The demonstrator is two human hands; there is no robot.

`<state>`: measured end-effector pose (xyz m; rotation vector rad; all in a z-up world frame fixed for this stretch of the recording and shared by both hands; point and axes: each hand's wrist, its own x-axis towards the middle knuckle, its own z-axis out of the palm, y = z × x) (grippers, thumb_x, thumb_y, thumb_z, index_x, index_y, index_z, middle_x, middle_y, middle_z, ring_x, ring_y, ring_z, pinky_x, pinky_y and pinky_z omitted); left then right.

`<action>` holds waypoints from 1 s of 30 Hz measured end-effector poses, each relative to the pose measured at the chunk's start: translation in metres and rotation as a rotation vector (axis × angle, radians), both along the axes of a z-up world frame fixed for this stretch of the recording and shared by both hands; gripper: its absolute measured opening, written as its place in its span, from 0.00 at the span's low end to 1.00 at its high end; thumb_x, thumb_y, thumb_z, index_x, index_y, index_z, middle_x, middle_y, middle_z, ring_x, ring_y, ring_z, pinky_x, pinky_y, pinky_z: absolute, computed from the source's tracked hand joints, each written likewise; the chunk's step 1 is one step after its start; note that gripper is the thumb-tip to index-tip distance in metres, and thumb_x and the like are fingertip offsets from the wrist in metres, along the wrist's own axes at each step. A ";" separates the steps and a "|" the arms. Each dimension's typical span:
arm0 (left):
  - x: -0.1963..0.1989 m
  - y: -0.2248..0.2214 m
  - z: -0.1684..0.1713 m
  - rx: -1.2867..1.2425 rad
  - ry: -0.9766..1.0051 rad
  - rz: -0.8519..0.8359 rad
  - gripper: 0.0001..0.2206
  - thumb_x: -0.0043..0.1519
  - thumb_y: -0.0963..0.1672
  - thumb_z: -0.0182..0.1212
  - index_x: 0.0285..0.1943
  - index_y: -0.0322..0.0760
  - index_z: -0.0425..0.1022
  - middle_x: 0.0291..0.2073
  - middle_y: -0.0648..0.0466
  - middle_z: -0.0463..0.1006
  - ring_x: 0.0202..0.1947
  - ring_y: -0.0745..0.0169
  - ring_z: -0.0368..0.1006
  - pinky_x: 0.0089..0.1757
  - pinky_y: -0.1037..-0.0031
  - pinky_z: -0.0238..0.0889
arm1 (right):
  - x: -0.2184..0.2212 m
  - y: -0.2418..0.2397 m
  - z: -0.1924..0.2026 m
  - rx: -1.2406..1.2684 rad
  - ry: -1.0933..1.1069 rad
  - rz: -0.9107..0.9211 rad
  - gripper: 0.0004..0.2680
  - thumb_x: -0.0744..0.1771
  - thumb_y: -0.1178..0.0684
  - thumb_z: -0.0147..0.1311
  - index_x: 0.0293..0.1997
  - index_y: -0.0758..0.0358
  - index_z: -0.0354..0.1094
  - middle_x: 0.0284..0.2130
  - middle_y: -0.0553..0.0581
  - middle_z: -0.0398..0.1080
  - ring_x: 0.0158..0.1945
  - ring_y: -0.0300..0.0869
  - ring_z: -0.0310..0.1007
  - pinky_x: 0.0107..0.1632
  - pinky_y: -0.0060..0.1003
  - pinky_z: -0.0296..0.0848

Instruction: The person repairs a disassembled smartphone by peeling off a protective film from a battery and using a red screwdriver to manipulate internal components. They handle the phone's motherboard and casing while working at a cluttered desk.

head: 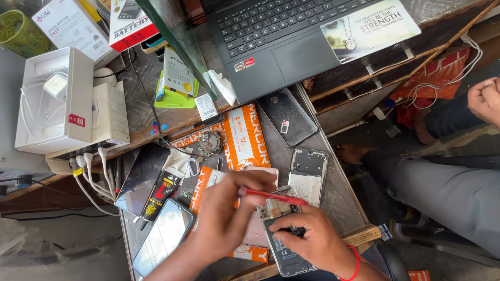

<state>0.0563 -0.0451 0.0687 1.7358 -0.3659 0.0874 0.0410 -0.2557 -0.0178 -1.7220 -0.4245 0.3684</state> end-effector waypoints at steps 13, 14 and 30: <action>-0.018 0.043 -0.054 -0.202 0.422 0.117 0.19 0.58 0.32 0.63 0.54 0.33 0.62 0.43 0.43 0.80 0.45 0.56 0.82 0.46 0.69 0.77 | -0.013 -0.012 -0.032 0.436 0.172 -0.597 0.05 0.65 0.66 0.58 0.44 0.73 0.76 0.41 0.58 0.77 0.43 0.37 0.74 0.48 0.33 0.72; -0.023 0.043 -0.057 -0.092 0.414 0.119 0.18 0.58 0.32 0.65 0.53 0.32 0.64 0.42 0.44 0.81 0.45 0.57 0.83 0.46 0.69 0.78 | -0.014 -0.013 -0.034 0.456 0.169 -0.615 0.05 0.66 0.66 0.57 0.44 0.73 0.76 0.41 0.58 0.77 0.44 0.37 0.74 0.48 0.32 0.71; -0.040 0.035 -0.064 0.024 0.172 0.094 0.14 0.59 0.35 0.66 0.49 0.30 0.65 0.45 0.45 0.82 0.49 0.57 0.83 0.49 0.71 0.78 | -0.015 -0.015 -0.036 0.346 0.175 -0.493 0.06 0.65 0.63 0.60 0.43 0.72 0.78 0.41 0.61 0.76 0.43 0.42 0.77 0.47 0.38 0.75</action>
